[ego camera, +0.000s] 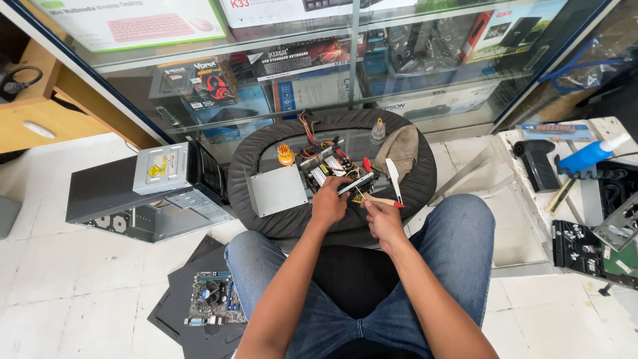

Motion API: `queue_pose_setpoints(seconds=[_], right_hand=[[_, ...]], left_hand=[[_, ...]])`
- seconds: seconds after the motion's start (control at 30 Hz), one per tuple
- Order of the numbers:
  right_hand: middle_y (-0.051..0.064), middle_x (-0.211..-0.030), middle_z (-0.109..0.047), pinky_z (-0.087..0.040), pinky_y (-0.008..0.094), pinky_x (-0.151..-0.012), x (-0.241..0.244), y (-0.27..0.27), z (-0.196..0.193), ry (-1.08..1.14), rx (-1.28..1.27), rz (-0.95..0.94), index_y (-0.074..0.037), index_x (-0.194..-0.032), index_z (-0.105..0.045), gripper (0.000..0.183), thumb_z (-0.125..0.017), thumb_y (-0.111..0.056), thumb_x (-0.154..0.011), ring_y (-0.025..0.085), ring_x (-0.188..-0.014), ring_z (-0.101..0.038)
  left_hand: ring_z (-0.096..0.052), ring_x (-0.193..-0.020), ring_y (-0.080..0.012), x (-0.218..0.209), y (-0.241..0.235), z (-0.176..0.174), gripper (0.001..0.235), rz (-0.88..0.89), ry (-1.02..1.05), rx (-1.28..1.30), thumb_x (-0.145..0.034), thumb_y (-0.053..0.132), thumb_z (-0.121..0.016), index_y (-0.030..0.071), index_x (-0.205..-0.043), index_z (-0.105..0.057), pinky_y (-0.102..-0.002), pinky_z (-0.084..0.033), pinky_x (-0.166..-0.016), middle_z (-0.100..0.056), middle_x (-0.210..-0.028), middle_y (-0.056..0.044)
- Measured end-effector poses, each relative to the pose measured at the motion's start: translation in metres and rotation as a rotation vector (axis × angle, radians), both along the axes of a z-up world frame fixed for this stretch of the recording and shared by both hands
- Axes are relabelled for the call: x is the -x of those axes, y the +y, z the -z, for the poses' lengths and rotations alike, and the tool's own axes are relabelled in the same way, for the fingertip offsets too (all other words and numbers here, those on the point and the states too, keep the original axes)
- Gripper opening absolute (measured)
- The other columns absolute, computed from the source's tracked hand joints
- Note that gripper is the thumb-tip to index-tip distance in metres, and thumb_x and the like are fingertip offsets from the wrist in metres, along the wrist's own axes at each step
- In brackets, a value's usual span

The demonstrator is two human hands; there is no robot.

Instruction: The person disassembles a computer power supply unit using a screwdriver, removes the fan, and then reassembles the unit by securing the cover with screws. The person handles the power supply, screws, and screwdriver throughout the process.

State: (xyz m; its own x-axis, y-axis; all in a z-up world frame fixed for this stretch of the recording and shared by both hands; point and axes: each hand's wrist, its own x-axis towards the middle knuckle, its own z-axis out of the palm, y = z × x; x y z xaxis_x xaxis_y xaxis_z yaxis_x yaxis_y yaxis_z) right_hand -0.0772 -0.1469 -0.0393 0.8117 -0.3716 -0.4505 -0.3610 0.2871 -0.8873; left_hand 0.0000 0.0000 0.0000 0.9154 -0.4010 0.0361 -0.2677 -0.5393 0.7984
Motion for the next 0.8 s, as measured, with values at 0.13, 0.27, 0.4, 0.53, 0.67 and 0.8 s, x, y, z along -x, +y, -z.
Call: queue_pose_setpoints(seconds=[0.13, 0.27, 0.4, 0.53, 0.67, 0.8], right_hand=[[0.013, -0.088, -0.078, -0.059, 0.034, -0.067, -0.005, -0.005, 0.022, 0.015, 0.533, -0.123, -0.017, -0.108, -0.08, 0.025, -0.065, -0.035, -0.1, 0.029, -0.086, -0.078], [0.014, -0.109, -0.069, -0.06, 0.053, -0.078, 0.012, 0.013, -0.011, 0.029, 1.26, -0.306, -0.017, -0.129, -0.065, 0.036, -0.042, -0.035, -0.108, 0.043, -0.088, -0.073], [0.012, -0.111, -0.075, -0.059, 0.055, -0.09, -0.001, 0.008, -0.011, 0.16, 1.095, -0.346, -0.021, -0.126, -0.07, 0.043, -0.04, -0.044, -0.106, 0.044, -0.105, -0.072], [0.015, -0.109, -0.078, -0.058, 0.053, -0.091, -0.011, -0.005, 0.007, 0.131, 1.003, -0.316, -0.02, -0.122, -0.075, 0.037, -0.051, -0.041, -0.103, 0.041, -0.11, -0.071], [0.016, -0.111, -0.077, -0.056, 0.05, -0.095, -0.015, -0.011, 0.015, 0.043, 0.89, -0.25, -0.016, -0.118, -0.079, 0.034, -0.059, -0.036, -0.101, 0.04, -0.114, -0.069], [0.026, -0.114, -0.075, -0.053, 0.057, -0.099, -0.002, 0.001, -0.02, 0.069, 0.875, -0.31, -0.011, -0.128, -0.073, 0.038, -0.052, -0.033, -0.105, 0.048, -0.117, -0.065]], left_hand=[[-0.064, -0.116, -0.0494, -0.002, 0.002, 0.002, 0.031, -0.001, -0.001, 0.023, -0.1, 0.006, -0.064, 0.014, -0.129, -0.063, -0.066, -0.056, -0.093, -0.059, -0.124, -0.013], [-0.065, -0.116, -0.0488, 0.0, 0.001, 0.001, 0.03, 0.007, -0.001, 0.008, -0.1, 0.006, -0.064, 0.014, -0.128, -0.064, -0.066, -0.057, -0.093, -0.059, -0.123, -0.013], [-0.067, -0.112, -0.0459, 0.002, -0.001, 0.002, 0.029, -0.016, -0.022, -0.03, -0.099, 0.007, -0.066, 0.016, -0.127, -0.064, -0.062, -0.059, -0.091, -0.06, -0.122, -0.011], [-0.068, -0.111, -0.0459, 0.0, 0.0, 0.005, 0.029, -0.014, -0.022, -0.04, -0.099, 0.009, -0.067, 0.017, -0.126, -0.064, -0.063, -0.059, -0.091, -0.06, -0.122, -0.01], [-0.068, -0.111, -0.0466, 0.0, 0.001, 0.0, 0.029, -0.009, -0.035, -0.044, -0.099, 0.008, -0.067, 0.017, -0.126, -0.065, -0.062, -0.06, -0.089, -0.06, -0.121, -0.01], [-0.067, -0.114, -0.0459, 0.002, 0.002, 0.005, 0.033, -0.032, -0.031, -0.003, -0.098, 0.009, -0.068, 0.017, -0.129, -0.065, -0.059, -0.059, -0.093, -0.063, -0.12, -0.012]])
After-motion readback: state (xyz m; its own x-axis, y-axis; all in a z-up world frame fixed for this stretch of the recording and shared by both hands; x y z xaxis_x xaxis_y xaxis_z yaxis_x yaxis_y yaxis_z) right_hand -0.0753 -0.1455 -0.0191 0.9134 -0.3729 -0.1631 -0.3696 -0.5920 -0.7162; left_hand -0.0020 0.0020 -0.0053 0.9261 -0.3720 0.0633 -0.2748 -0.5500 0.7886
